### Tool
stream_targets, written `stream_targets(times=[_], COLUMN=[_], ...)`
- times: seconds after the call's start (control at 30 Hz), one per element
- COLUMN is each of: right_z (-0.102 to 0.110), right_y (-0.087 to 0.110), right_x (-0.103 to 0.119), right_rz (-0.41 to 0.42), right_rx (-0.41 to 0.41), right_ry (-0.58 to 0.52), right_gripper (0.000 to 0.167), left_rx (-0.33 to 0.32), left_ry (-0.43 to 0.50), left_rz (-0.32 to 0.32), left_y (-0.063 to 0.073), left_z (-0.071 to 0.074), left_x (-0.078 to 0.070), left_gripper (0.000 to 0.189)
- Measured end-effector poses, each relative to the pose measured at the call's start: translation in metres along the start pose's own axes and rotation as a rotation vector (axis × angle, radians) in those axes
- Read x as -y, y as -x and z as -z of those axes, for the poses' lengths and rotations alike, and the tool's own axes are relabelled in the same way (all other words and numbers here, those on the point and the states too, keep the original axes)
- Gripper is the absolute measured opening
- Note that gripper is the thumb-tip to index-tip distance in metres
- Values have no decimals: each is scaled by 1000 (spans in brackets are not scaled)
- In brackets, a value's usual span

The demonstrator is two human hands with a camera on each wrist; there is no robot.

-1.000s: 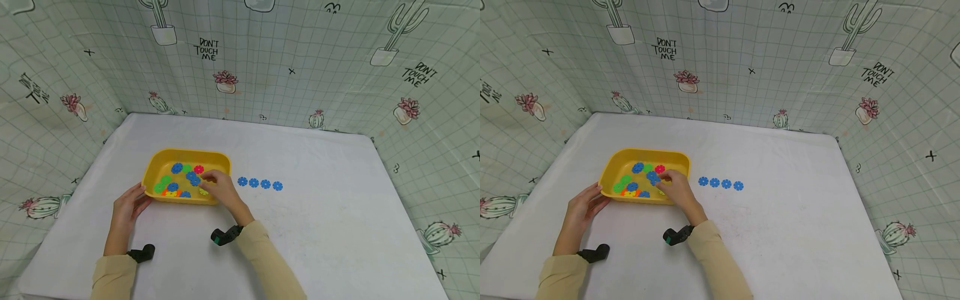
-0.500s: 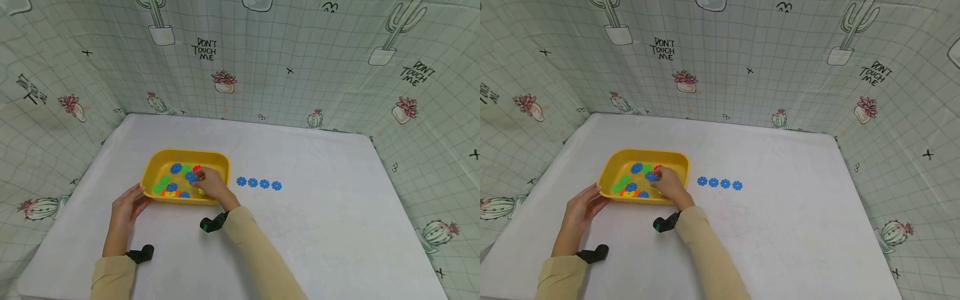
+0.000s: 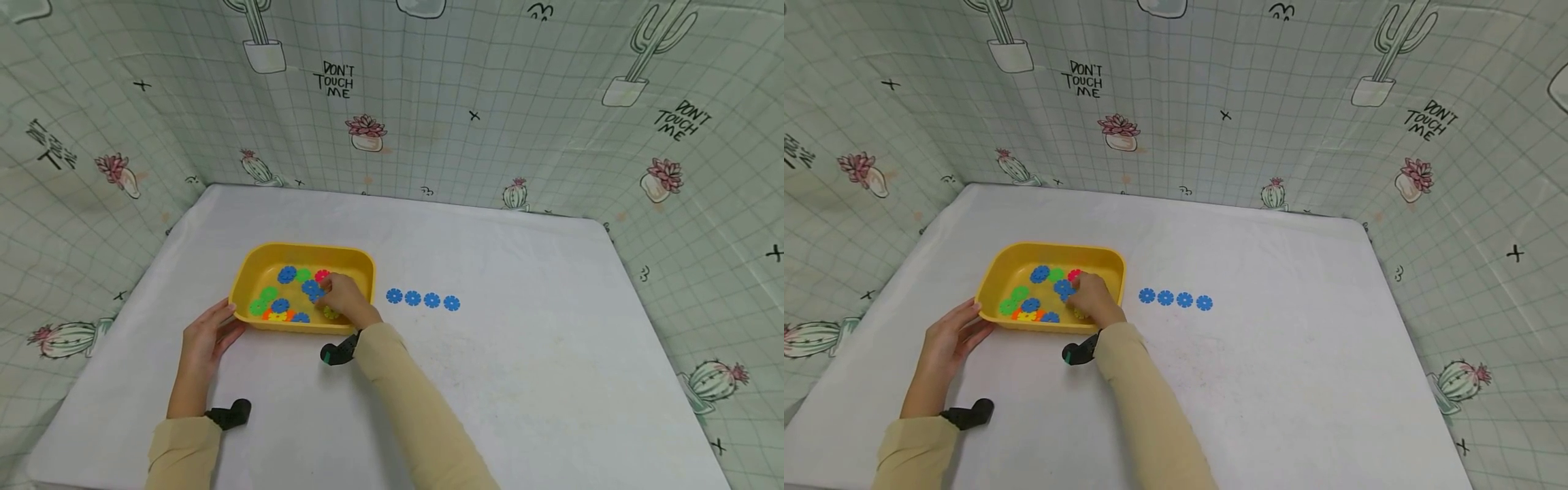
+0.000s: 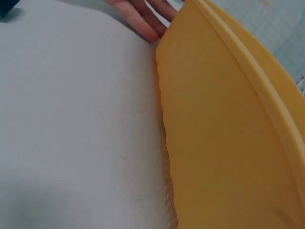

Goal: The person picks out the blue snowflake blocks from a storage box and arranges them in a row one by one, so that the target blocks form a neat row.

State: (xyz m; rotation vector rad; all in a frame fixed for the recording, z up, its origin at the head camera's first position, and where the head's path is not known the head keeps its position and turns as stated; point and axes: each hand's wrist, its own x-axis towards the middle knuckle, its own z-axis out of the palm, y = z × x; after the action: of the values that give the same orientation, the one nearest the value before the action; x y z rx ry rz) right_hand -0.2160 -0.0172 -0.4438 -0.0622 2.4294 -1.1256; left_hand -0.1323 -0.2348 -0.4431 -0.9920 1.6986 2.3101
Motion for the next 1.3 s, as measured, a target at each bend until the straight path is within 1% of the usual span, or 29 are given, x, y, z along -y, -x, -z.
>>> stream_targets(times=[0.17, 0.4, 0.67, 0.77, 0.93, 1.1, 1.3], right_z=[-1, -2, -7, -7, -8, -7, -5], right_y=[-4, -7, -7, -7, -6, -6, -5], right_x=[-1, -1, 1, 1, 2, 3, 4], right_rz=[-23, 0, 30, 36, 53, 47, 42], right_rx=[20, 20, -1, -5, -9, -8, -10], right_ry=[15, 48, 222, 252, 279, 280, 272], right_gripper=[37, 33, 25, 25, 25, 25, 25], left_rx=[5, -2, -1, -1, -1, 0, -39], left_ry=[-4, -12, -10, -10, -11, -2, -17], left_rz=[2, 5, 3, 1, -1, -5, -12], left_y=[2, 2, 3, 2, 3, 3, 2], left_z=[-1, -2, -2, -2, -2, -1, -3], left_x=[-1, -2, -2, -2, -1, -1, 1], left_gripper=[70, 70, 70, 70, 69, 70, 67])
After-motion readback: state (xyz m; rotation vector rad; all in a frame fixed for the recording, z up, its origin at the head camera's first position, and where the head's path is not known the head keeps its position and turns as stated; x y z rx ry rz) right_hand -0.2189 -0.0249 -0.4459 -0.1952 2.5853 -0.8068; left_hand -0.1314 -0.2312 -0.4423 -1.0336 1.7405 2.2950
